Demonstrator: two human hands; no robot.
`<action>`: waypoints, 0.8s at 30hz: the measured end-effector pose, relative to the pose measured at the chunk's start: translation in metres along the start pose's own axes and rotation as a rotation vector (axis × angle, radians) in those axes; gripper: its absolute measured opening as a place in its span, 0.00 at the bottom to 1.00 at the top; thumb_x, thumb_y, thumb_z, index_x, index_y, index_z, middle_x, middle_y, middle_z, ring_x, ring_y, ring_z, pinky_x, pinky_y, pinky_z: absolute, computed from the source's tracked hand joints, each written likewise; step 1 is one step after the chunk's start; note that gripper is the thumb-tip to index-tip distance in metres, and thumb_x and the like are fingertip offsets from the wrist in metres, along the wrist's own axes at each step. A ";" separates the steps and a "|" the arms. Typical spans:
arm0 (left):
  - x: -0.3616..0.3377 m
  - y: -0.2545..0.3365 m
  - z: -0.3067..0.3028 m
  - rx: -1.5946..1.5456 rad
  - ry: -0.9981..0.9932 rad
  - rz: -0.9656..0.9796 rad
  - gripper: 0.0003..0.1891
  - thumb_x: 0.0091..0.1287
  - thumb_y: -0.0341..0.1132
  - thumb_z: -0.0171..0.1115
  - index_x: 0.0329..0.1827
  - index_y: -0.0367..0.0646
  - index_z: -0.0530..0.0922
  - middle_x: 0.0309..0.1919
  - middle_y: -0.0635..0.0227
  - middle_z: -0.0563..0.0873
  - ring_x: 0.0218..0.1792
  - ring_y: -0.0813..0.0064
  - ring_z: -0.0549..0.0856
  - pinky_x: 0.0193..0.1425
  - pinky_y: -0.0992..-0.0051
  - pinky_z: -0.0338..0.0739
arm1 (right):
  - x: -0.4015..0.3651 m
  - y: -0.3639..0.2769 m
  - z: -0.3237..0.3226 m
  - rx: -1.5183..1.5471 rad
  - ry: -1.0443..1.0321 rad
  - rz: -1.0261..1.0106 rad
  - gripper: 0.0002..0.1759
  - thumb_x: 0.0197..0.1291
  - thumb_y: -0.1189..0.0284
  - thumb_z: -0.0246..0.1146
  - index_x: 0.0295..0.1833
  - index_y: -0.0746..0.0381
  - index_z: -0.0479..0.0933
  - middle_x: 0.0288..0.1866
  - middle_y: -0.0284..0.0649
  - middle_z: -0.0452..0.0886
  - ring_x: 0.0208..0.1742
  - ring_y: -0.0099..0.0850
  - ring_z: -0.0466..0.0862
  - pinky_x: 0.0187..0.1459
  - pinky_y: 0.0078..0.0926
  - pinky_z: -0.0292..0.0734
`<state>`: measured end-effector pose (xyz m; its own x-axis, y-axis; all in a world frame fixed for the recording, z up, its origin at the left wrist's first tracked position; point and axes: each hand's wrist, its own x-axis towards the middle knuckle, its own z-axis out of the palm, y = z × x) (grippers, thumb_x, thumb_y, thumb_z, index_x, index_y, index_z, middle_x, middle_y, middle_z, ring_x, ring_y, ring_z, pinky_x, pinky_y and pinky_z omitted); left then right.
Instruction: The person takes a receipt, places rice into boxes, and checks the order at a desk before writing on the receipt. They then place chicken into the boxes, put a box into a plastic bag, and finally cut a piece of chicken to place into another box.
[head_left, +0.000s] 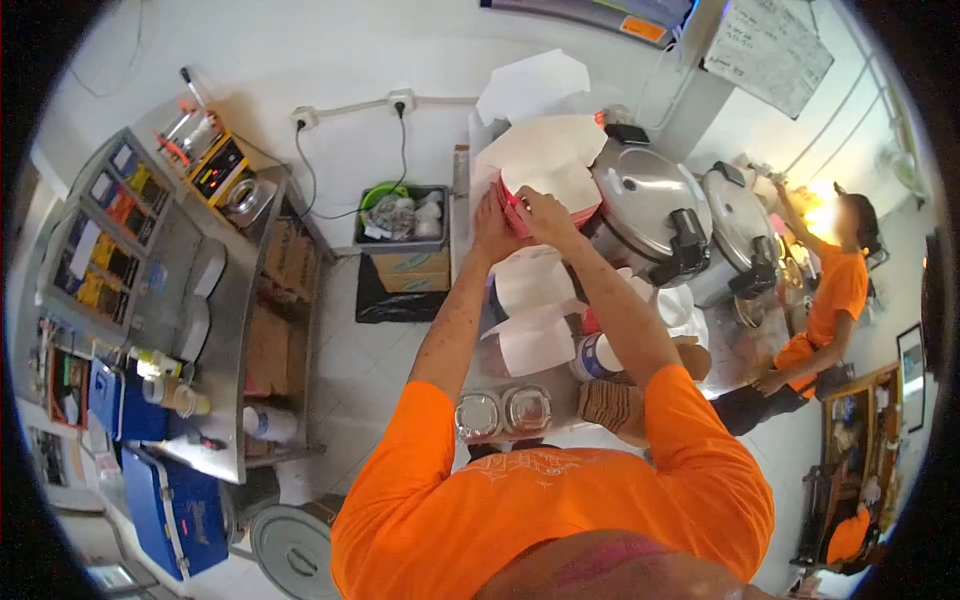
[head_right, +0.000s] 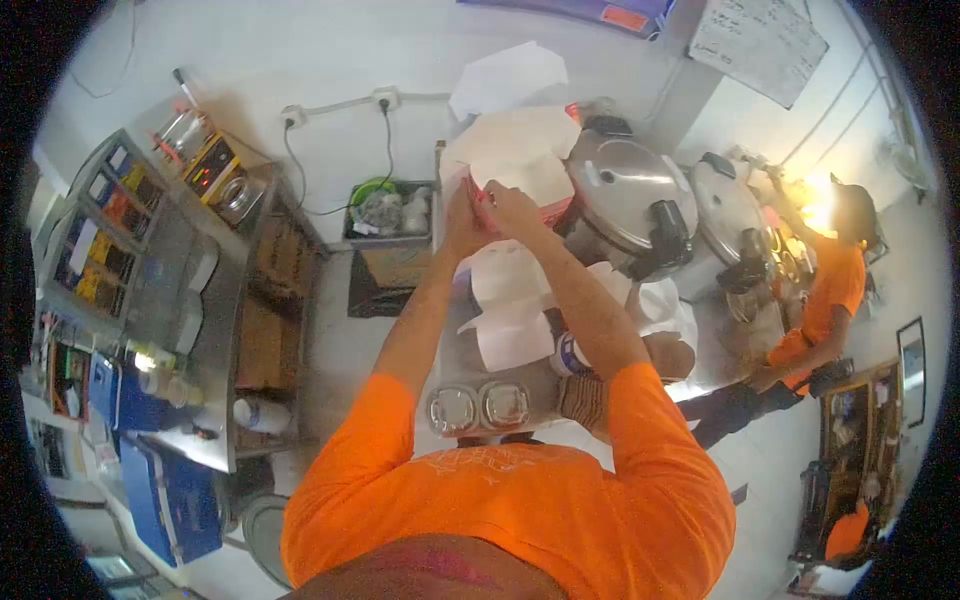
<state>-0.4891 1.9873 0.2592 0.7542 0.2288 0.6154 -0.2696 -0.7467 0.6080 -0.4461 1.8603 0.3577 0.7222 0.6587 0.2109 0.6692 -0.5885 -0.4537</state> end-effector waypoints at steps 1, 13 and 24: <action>0.006 0.001 0.004 -0.019 0.000 0.011 0.66 0.32 0.60 0.79 0.71 0.33 0.52 0.67 0.46 0.62 0.66 0.46 0.64 0.67 0.50 0.60 | 0.000 0.002 -0.005 -0.017 0.010 0.011 0.19 0.58 0.59 0.60 0.52 0.57 0.77 0.40 0.55 0.83 0.43 0.50 0.83 0.44 0.45 0.77; 0.000 0.033 -0.010 -0.137 0.180 0.036 0.66 0.30 0.56 0.81 0.73 0.44 0.51 0.63 0.46 0.63 0.63 0.46 0.65 0.66 0.51 0.62 | 0.007 0.026 -0.013 0.187 -0.043 -0.110 0.15 0.55 0.67 0.62 0.42 0.67 0.81 0.34 0.51 0.84 0.37 0.42 0.85 0.42 0.35 0.78; -0.011 0.018 0.006 -0.082 0.185 -0.049 0.65 0.33 0.55 0.81 0.74 0.41 0.50 0.64 0.43 0.63 0.65 0.44 0.63 0.69 0.48 0.55 | 0.016 -0.060 -0.107 -0.001 0.277 -0.091 0.15 0.55 0.67 0.63 0.43 0.68 0.81 0.38 0.52 0.84 0.41 0.42 0.86 0.42 0.33 0.80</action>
<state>-0.4982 1.9674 0.2606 0.6469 0.3800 0.6611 -0.2892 -0.6800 0.6738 -0.4563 1.8555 0.4811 0.6791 0.5563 0.4790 0.7338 -0.5331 -0.4211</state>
